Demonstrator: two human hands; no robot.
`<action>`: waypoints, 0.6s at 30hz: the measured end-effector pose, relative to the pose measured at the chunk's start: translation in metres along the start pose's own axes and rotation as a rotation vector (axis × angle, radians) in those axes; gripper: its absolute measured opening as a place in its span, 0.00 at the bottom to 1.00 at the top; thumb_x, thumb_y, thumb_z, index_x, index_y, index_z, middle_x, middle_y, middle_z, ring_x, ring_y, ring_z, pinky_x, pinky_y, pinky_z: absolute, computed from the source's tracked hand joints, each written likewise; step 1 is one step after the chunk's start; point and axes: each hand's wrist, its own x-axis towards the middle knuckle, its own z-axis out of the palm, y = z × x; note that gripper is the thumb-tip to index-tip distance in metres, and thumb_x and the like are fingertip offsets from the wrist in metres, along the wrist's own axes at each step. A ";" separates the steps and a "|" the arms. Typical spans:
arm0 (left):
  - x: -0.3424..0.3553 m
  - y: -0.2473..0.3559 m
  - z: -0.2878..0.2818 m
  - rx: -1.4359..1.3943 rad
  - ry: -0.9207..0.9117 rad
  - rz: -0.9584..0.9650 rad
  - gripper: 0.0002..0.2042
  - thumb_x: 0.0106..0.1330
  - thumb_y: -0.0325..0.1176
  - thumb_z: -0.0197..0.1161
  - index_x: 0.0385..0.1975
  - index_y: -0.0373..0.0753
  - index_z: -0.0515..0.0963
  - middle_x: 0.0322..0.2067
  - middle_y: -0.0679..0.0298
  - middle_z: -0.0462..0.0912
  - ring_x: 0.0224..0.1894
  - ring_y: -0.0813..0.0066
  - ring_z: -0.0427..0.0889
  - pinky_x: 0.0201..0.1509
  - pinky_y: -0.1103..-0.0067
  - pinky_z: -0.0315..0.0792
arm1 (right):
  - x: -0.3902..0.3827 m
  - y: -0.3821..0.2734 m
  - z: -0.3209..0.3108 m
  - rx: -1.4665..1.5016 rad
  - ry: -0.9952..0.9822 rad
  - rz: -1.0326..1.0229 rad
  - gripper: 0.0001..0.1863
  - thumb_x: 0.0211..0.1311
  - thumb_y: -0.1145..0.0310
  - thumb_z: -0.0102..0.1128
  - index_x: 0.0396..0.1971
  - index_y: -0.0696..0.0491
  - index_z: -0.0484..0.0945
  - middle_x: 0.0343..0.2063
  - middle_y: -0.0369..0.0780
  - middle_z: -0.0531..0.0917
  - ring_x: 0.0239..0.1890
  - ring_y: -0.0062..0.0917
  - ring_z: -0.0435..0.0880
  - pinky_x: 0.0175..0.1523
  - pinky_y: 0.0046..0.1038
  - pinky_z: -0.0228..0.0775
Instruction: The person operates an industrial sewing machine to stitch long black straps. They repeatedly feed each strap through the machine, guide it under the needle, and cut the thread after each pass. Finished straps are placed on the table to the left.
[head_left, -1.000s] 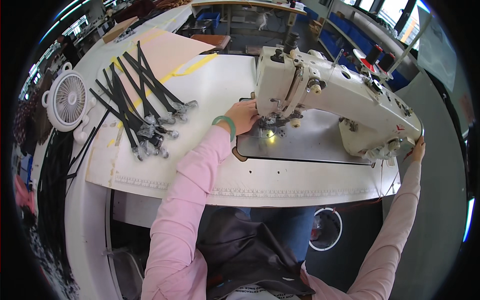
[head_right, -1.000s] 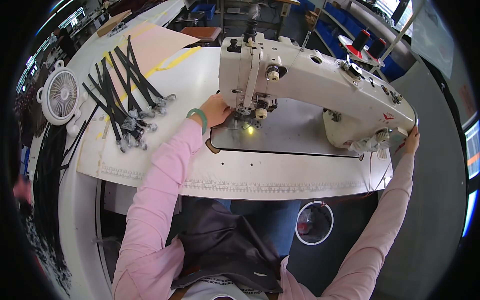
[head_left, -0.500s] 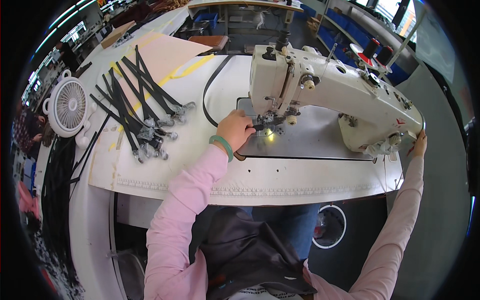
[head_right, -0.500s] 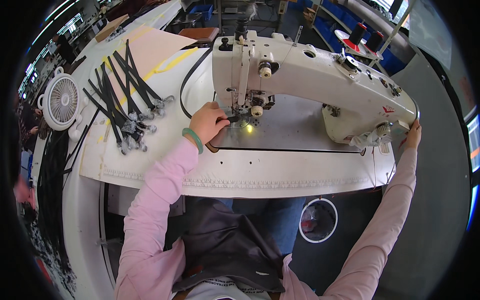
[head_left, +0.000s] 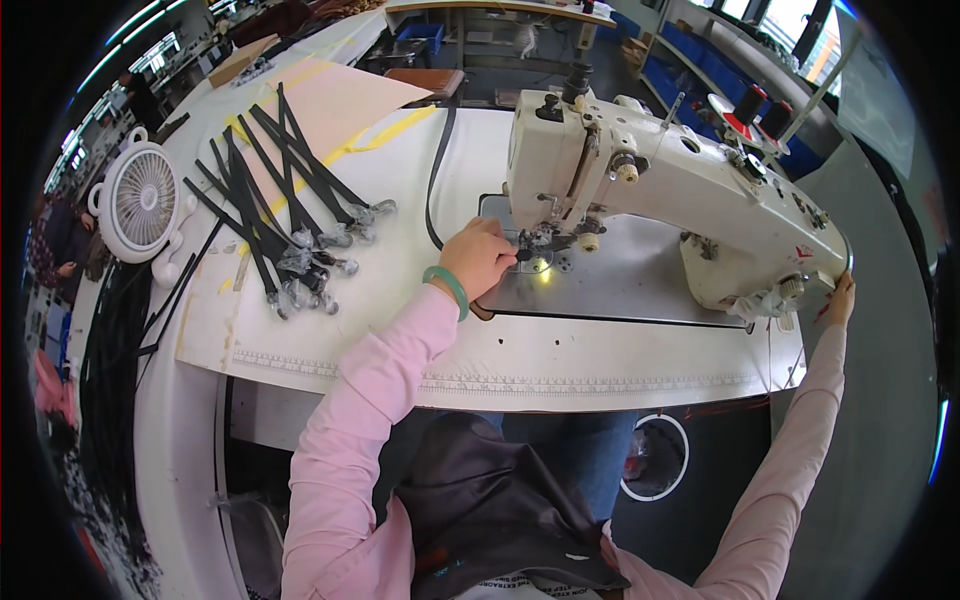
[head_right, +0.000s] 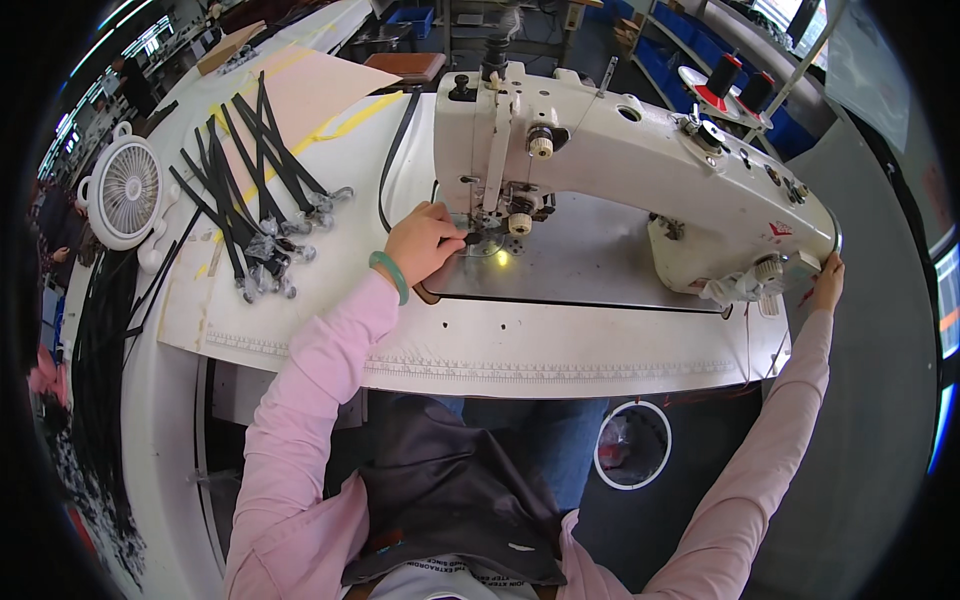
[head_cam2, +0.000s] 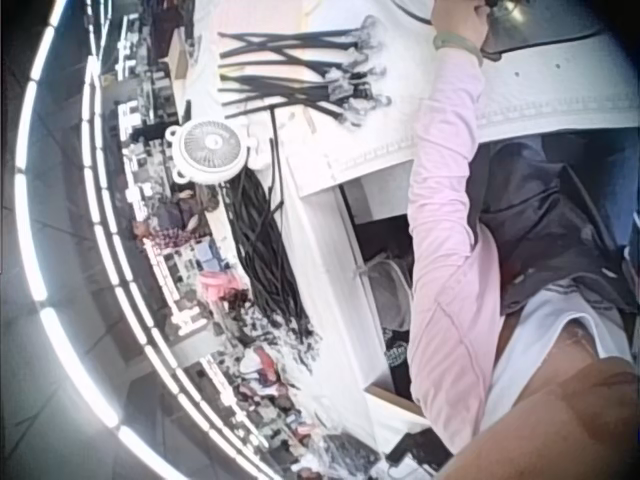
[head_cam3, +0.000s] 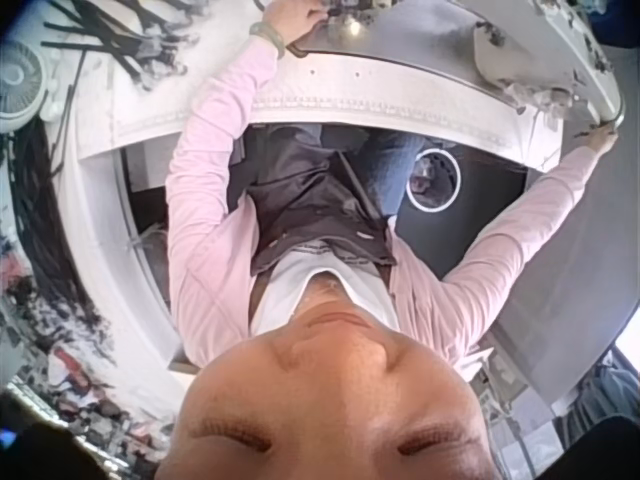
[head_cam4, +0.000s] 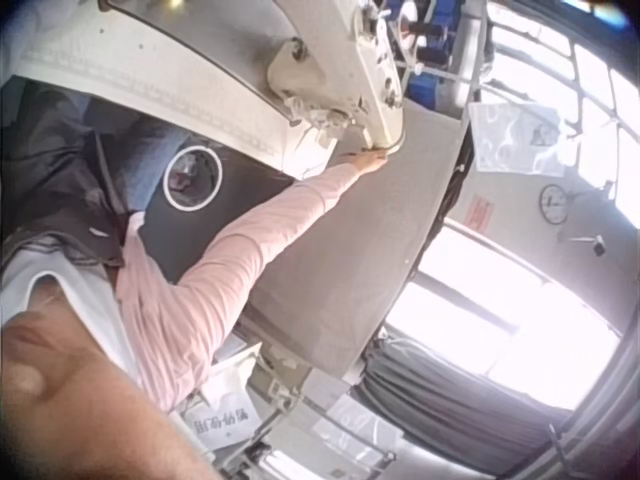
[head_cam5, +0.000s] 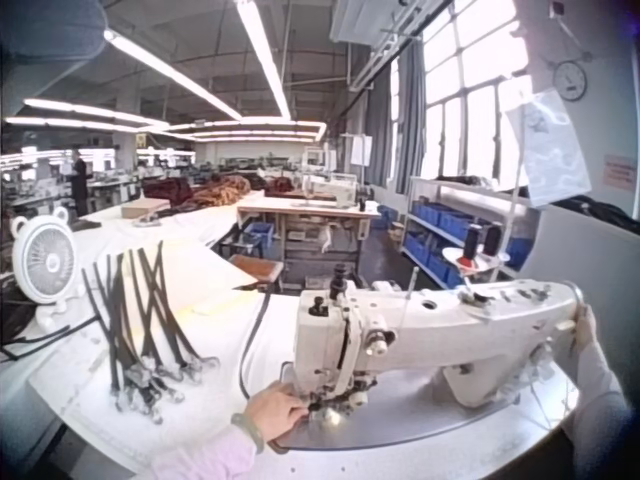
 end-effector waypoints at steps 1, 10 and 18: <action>-0.001 -0.002 0.000 0.009 0.001 0.001 0.05 0.50 0.33 0.63 0.25 0.42 0.82 0.26 0.66 0.74 0.36 0.68 0.73 0.38 0.75 0.69 | -0.007 0.000 0.009 0.066 0.014 0.011 0.24 0.63 0.48 0.43 0.42 0.56 0.70 0.33 0.37 0.76 0.32 0.21 0.75 0.32 0.22 0.70; -0.001 0.000 0.002 0.019 0.025 -0.005 0.05 0.50 0.34 0.62 0.25 0.44 0.82 0.26 0.66 0.75 0.35 0.68 0.73 0.37 0.75 0.70 | -0.004 0.002 0.003 0.073 0.036 -0.009 0.24 0.63 0.49 0.43 0.43 0.56 0.70 0.33 0.37 0.76 0.32 0.20 0.75 0.31 0.22 0.69; -0.001 0.000 0.003 0.035 0.024 -0.011 0.05 0.50 0.33 0.62 0.25 0.44 0.82 0.26 0.67 0.74 0.35 0.69 0.73 0.37 0.75 0.70 | -0.004 -0.002 0.002 0.021 0.016 0.004 0.23 0.63 0.49 0.43 0.43 0.55 0.70 0.32 0.36 0.76 0.30 0.19 0.74 0.30 0.21 0.67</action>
